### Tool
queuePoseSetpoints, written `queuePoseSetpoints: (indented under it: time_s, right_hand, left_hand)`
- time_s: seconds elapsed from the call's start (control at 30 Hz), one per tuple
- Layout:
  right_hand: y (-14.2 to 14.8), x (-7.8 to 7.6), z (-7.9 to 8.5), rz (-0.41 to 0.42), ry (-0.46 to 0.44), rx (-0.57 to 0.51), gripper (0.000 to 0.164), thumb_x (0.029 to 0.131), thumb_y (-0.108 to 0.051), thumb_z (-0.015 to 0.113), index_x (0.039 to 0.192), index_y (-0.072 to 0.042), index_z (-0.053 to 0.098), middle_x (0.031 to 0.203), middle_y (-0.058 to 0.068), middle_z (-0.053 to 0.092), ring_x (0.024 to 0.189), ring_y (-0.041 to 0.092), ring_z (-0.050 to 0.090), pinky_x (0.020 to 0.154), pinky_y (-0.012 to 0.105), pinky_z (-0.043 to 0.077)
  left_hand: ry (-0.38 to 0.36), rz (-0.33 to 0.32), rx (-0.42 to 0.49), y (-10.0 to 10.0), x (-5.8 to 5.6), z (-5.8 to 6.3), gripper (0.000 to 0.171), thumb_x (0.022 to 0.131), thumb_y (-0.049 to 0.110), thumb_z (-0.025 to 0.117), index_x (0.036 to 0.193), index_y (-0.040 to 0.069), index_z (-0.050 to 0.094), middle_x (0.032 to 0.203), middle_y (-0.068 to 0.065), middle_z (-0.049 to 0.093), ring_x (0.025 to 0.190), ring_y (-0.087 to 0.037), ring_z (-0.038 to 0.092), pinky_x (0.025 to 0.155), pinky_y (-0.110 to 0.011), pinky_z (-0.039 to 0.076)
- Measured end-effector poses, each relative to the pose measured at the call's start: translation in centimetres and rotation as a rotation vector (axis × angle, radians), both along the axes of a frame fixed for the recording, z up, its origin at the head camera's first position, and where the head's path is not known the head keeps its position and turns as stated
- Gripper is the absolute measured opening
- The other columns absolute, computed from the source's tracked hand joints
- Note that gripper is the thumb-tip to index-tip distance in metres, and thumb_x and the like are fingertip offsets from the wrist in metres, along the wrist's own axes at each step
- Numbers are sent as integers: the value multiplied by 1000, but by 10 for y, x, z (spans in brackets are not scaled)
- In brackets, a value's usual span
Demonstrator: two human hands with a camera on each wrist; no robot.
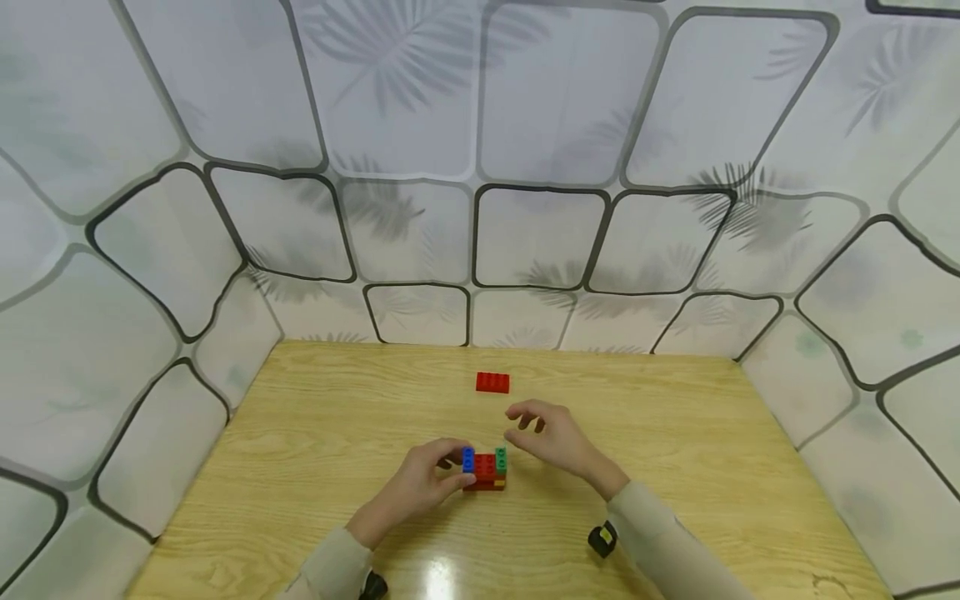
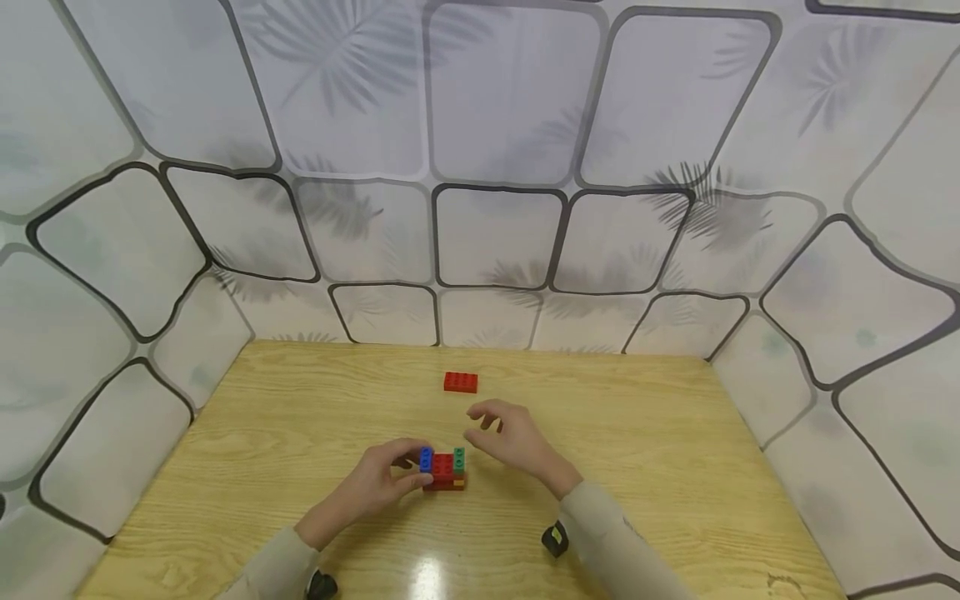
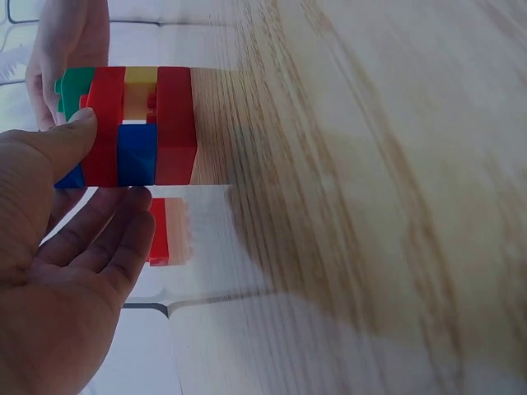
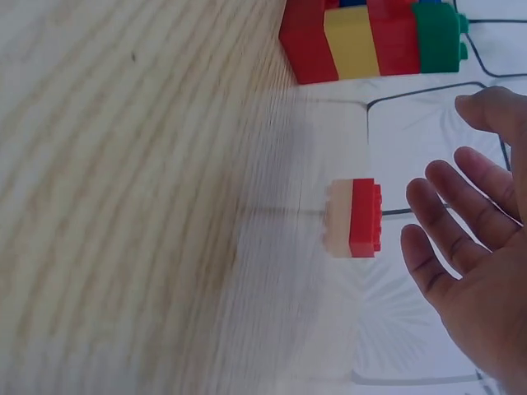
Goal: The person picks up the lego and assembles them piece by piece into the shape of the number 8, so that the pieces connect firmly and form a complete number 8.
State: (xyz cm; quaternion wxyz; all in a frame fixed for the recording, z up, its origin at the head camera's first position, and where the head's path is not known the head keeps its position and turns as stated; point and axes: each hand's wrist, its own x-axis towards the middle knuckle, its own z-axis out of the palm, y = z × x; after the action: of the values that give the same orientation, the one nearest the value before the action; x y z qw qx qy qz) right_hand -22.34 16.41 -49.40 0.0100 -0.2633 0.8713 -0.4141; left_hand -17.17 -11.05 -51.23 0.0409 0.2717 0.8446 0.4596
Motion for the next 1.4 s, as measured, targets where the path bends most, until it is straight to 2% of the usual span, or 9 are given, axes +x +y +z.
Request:
queuePoseSetpoints:
  time_s: [0.37,0.57,0.73,1.03,1.4]
  right_hand:
    - [2,-34,-7,-73,-16,18,36,98,-24,76,126,-2,72,121,16,75,97,20,67,76,27,55]
    - [0,-50,-11,-118,-67,14,40,97,-23,77,129,0,70,127,18,72,102,26,68,71,30,57]
    - [-1,-62,-17,-154,-103,17,44,96,-23,77,133,-1,68,131,16,71,106,27,68,73,30,58]
    - [-5,-77,-24,-217,-146,32,44,95,-21,78,134,-4,68,131,14,71,105,26,66,76,31,57]
    - [-11,-89,-31,-252,-155,51,49,93,-17,78,138,-1,65,131,17,70,100,24,65,83,34,56]
  left_hand:
    - [13,-1,-2,0,0,-1,41,99,21,76,133,-1,66,119,-10,74,104,-28,72,89,-31,61]
    - [8,0,-1,1,-1,-3,41,99,22,76,132,0,66,119,-10,75,104,-28,73,89,-31,61]
    - [-8,3,-7,2,-1,-3,41,99,22,76,133,0,66,119,-10,75,105,-27,72,89,-31,61]
    - [-1,3,-21,1,-1,-2,41,99,20,75,133,-1,66,119,-11,74,105,-28,72,90,-33,62]
    - [-11,-3,-16,0,-1,-1,42,100,22,75,134,-1,65,119,-10,74,105,-27,72,90,-33,61]
